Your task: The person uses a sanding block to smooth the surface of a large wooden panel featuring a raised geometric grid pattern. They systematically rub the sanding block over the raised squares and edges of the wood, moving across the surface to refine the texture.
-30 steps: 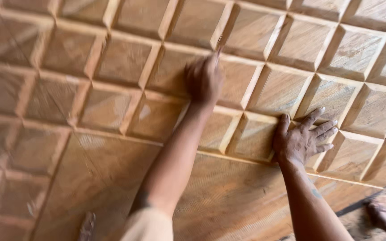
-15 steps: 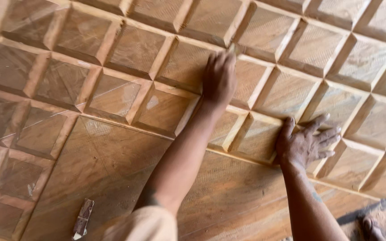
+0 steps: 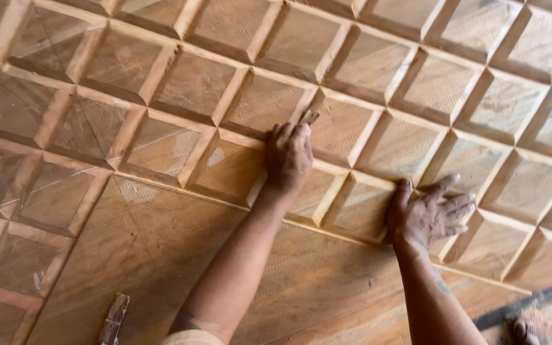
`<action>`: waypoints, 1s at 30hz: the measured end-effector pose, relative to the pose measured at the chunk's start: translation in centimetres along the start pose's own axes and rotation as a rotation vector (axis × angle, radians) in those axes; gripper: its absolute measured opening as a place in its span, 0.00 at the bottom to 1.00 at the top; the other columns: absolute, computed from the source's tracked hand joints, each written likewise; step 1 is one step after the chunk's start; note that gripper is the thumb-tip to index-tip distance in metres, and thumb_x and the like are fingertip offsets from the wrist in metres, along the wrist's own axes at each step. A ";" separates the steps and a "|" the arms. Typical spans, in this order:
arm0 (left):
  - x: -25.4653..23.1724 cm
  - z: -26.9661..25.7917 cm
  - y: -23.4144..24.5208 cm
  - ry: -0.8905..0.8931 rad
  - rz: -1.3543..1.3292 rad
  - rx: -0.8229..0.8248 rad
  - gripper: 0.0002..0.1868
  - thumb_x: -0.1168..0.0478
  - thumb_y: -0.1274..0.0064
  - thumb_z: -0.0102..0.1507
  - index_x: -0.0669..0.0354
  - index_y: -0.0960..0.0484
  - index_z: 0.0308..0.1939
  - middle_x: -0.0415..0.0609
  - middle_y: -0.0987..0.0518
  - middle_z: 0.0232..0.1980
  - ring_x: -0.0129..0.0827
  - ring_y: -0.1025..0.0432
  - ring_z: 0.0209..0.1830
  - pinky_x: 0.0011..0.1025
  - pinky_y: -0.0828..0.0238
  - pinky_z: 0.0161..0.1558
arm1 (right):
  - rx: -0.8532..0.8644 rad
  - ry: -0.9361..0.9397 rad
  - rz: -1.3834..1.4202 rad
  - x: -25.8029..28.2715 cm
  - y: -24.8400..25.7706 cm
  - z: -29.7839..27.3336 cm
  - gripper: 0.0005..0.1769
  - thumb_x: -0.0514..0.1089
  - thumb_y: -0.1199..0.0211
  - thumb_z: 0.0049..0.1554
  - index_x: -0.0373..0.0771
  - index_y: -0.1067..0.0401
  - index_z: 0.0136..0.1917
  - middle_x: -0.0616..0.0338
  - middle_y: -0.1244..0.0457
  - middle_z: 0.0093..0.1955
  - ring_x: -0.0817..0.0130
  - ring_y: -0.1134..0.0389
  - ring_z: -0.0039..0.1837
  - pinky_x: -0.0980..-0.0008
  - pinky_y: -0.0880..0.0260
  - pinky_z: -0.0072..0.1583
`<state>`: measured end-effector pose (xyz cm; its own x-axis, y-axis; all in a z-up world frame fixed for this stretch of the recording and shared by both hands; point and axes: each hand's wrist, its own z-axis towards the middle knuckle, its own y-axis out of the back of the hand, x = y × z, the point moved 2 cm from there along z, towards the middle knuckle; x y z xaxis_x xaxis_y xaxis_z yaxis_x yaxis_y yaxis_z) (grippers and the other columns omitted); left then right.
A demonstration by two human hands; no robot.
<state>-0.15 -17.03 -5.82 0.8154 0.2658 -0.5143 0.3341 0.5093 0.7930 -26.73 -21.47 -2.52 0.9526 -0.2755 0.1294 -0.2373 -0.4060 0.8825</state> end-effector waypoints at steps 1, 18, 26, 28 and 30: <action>0.3 0.3 -0.3 -0.015 0.026 0.032 0.08 0.72 0.53 0.68 0.66 0.18 0.47 0.57 0.17 0.43 0.41 0.25 0.40 0.40 0.29 0.45 | -0.005 -0.003 0.001 -0.1 -0.2 0.2 0.55 0.74 0.54 0.62 0.43 0.71 0.87 0.29 0.78 0.86 0.35 0.82 0.86 0.26 0.81 0.77; -0.3 4.8 -4.1 -0.043 0.002 0.021 0.13 0.73 0.53 0.64 0.70 0.20 0.51 0.56 0.19 0.39 0.45 0.27 0.39 0.42 0.28 0.44 | -0.004 -0.029 0.015 0.0 -0.3 -0.2 0.56 0.75 0.52 0.60 0.45 0.70 0.87 0.28 0.77 0.85 0.39 0.81 0.87 0.27 0.79 0.78; 1.0 2.2 -2.4 -0.096 0.031 0.149 0.20 0.76 0.60 0.64 0.72 0.19 0.56 0.61 0.17 0.42 0.46 0.25 0.42 0.40 0.26 0.46 | -0.005 -0.027 0.016 0.0 -0.1 0.1 0.56 0.75 0.53 0.61 0.45 0.71 0.87 0.30 0.78 0.86 0.37 0.81 0.86 0.26 0.81 0.77; 0.0 6.1 -5.2 -0.083 -0.031 0.109 0.11 0.70 0.53 0.72 0.70 0.19 0.54 0.62 0.17 0.49 0.46 0.23 0.49 0.39 0.25 0.51 | -0.002 -0.014 0.018 -0.4 0.1 -0.1 0.56 0.75 0.53 0.61 0.45 0.70 0.87 0.29 0.78 0.86 0.38 0.81 0.86 0.26 0.81 0.77; -0.7 6.1 -5.0 -0.113 0.012 0.024 0.13 0.72 0.55 0.70 0.69 0.21 0.57 0.61 0.17 0.55 0.45 0.23 0.53 0.39 0.25 0.55 | -0.003 0.000 0.031 0.2 -0.1 0.1 0.56 0.75 0.53 0.61 0.45 0.70 0.87 0.29 0.78 0.86 0.38 0.81 0.87 0.26 0.81 0.77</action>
<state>0.44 -24.77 -7.43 0.8672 0.1767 -0.4655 0.3339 0.4870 0.8071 -26.53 -21.60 -2.61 0.9447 -0.2882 0.1568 -0.2664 -0.3949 0.8793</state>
